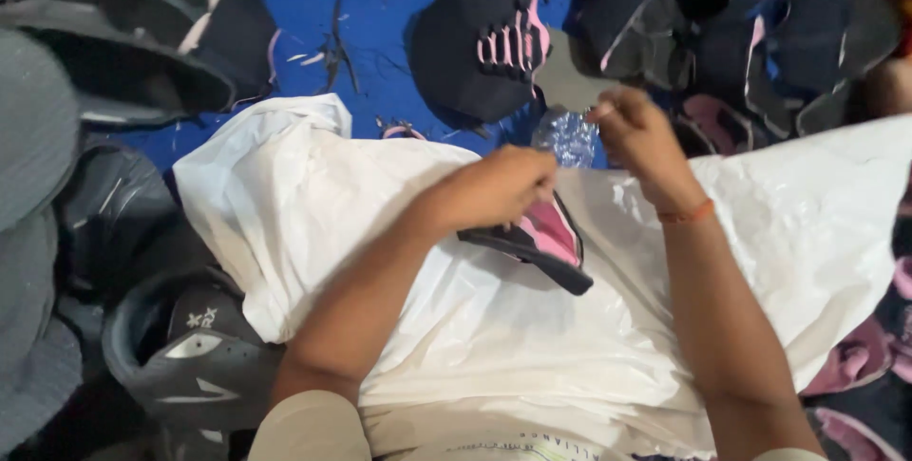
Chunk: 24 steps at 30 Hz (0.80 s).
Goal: The person trims excess threads and cleans shoe uppers using thread snips in a manufacturing environment.
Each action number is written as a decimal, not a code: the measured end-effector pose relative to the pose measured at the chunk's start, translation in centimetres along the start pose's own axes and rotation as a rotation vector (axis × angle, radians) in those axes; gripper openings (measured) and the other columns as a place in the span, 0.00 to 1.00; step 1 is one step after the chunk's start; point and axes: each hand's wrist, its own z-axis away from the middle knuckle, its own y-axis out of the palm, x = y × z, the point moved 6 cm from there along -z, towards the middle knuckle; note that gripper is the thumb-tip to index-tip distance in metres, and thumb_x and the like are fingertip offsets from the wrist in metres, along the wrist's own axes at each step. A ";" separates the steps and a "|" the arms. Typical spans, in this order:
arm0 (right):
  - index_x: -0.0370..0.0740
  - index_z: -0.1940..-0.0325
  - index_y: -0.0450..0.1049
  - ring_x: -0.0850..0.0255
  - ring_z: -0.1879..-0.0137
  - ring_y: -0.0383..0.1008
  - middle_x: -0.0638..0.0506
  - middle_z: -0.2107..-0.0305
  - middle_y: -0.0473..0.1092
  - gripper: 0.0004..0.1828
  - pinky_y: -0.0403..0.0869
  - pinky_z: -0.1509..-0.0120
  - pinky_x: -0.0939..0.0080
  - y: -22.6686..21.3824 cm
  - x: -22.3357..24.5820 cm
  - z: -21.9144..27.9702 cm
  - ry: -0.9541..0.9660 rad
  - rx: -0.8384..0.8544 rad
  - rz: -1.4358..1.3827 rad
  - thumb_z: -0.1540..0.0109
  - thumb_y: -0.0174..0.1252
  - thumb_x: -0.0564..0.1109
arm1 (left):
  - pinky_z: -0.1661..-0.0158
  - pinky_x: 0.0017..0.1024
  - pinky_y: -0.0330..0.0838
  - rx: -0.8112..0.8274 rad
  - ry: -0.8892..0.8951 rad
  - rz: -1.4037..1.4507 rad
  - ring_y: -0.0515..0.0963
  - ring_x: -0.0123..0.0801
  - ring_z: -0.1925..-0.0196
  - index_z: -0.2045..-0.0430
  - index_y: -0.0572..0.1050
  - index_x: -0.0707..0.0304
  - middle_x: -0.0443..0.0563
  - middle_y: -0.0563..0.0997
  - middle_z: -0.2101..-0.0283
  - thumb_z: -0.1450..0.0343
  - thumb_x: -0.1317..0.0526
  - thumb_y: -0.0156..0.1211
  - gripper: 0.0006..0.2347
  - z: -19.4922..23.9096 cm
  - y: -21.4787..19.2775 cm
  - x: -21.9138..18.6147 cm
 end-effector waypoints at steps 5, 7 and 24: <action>0.38 0.43 0.70 0.68 0.71 0.66 0.52 0.69 0.69 0.16 0.63 0.72 0.67 2.8 -1.7 -6.0 0.042 0.113 0.128 0.35 0.57 0.43 | 0.69 0.40 0.73 -0.237 0.456 -0.244 0.81 0.51 0.68 0.77 0.72 0.70 0.60 0.78 0.70 0.42 0.71 0.68 0.09 -0.4 1.2 2.2; 0.38 0.44 0.69 0.68 0.69 0.68 0.53 0.68 0.70 0.16 0.65 0.70 0.67 3.0 -2.4 -8.7 -0.053 0.127 0.112 0.36 0.58 0.41 | 0.68 0.41 0.73 -0.284 0.390 -0.240 0.81 0.52 0.67 0.78 0.74 0.70 0.60 0.79 0.71 0.41 0.74 0.66 0.06 -0.6 0.4 2.2; 0.40 0.55 0.74 0.40 0.46 0.69 0.45 0.52 0.72 0.15 0.69 0.47 0.41 4.0 -6.2 -5.8 -0.706 -0.471 1.101 0.47 0.64 0.38 | 0.57 0.47 0.74 -0.211 0.299 -0.493 0.81 0.58 0.55 0.72 0.76 0.70 0.67 0.79 0.62 0.36 0.69 0.65 0.05 -1.6 2.2 3.4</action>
